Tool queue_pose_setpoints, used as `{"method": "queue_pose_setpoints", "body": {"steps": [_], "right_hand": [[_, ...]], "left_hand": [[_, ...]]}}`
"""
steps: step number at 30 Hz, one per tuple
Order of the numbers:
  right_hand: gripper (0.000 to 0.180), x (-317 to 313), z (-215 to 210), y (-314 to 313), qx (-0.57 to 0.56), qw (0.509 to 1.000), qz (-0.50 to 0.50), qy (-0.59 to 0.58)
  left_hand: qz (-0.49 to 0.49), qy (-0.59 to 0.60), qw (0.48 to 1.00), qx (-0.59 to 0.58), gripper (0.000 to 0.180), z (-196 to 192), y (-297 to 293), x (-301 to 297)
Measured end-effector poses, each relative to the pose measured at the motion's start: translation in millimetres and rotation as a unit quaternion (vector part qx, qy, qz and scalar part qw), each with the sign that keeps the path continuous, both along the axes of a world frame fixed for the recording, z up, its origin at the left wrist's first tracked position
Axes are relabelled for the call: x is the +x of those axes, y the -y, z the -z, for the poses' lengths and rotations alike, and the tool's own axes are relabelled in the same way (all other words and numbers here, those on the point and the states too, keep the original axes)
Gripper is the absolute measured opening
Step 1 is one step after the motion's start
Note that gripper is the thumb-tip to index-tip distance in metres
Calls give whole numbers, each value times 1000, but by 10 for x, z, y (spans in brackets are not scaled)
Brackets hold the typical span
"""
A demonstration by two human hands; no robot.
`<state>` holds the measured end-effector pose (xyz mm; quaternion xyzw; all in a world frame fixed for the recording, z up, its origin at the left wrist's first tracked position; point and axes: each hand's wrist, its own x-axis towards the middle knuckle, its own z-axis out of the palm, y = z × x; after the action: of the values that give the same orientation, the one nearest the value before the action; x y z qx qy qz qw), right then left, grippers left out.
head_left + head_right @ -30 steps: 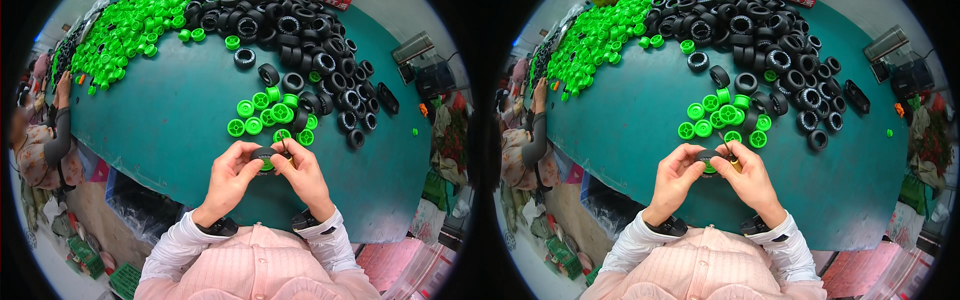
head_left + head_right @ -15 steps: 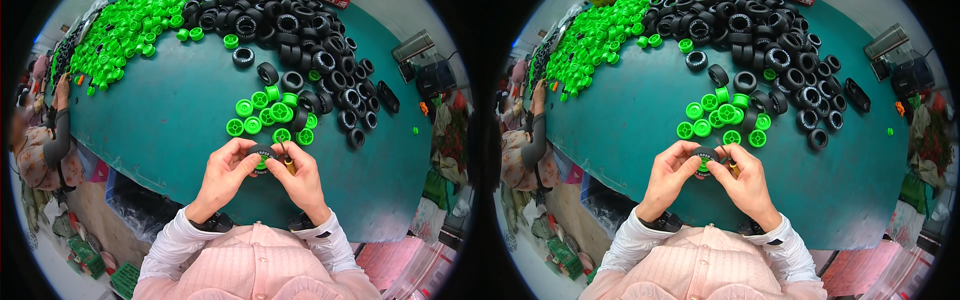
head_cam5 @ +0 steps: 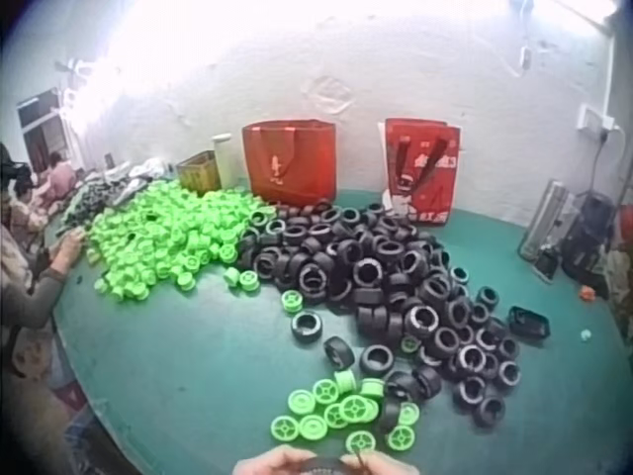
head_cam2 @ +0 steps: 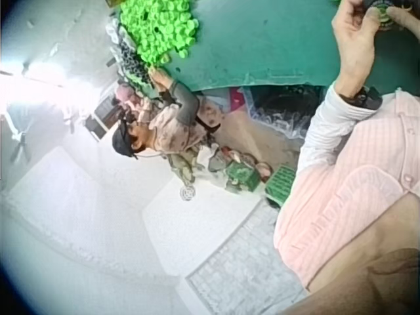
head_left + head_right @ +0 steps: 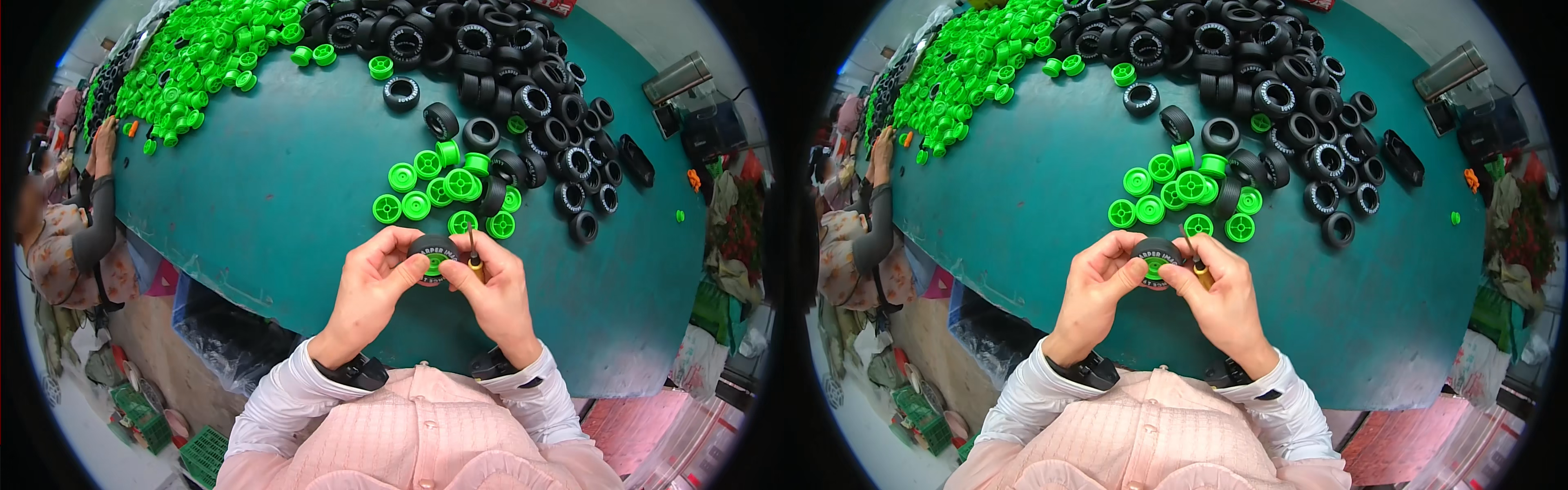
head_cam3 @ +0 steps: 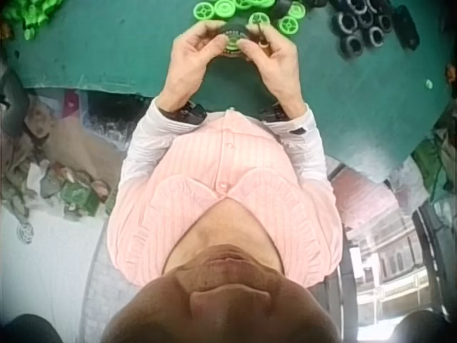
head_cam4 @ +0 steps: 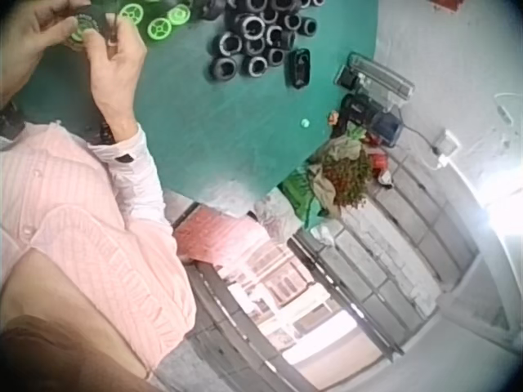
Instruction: Assembling toy wheels by fitting black rubber tires onto green plastic rims.
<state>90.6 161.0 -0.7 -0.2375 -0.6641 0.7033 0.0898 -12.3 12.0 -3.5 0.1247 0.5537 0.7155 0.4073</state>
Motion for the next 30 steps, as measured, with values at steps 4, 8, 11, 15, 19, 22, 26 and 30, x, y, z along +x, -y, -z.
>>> {"method": "queue_pose_setpoints", "body": {"steps": [4, 8, 11, 15, 19, 22, 26, 30], "right_hand": [[24, -55, -60, -128, -59, 998, -34, 17], [22, 6, 23, -123, -27, 999, -42, 20], [21, 4, -52, -56, 14, 999, -37, 5], [21, 11, -7, 70, -6, 1000, 5, -15], [20, 12, -79, -48, -85, 996, -25, 15], [22, 3, -39, -147, -108, 991, -58, 48], [23, 6, -1, -97, -59, 997, -43, 40], [24, -18, 28, -92, -40, 998, -35, 37]], "left_hand": [[3, 156, 986, 54, 27, 17, 6, 19], [79, 16, 996, -44, 27, -21, 34, -100], [55, -1, 997, -53, 27, -49, 33, -117], [12, 44, 999, -11, 24, -51, 16, -37], [14, 103, 994, 25, 26, 49, 38, 20], [30, 102, 994, 7, 27, 37, 29, 5], [58, 24, 997, -48, 27, -12, 28, -90], [39, 67, 997, 0, 28, 53, 35, -43]]}}
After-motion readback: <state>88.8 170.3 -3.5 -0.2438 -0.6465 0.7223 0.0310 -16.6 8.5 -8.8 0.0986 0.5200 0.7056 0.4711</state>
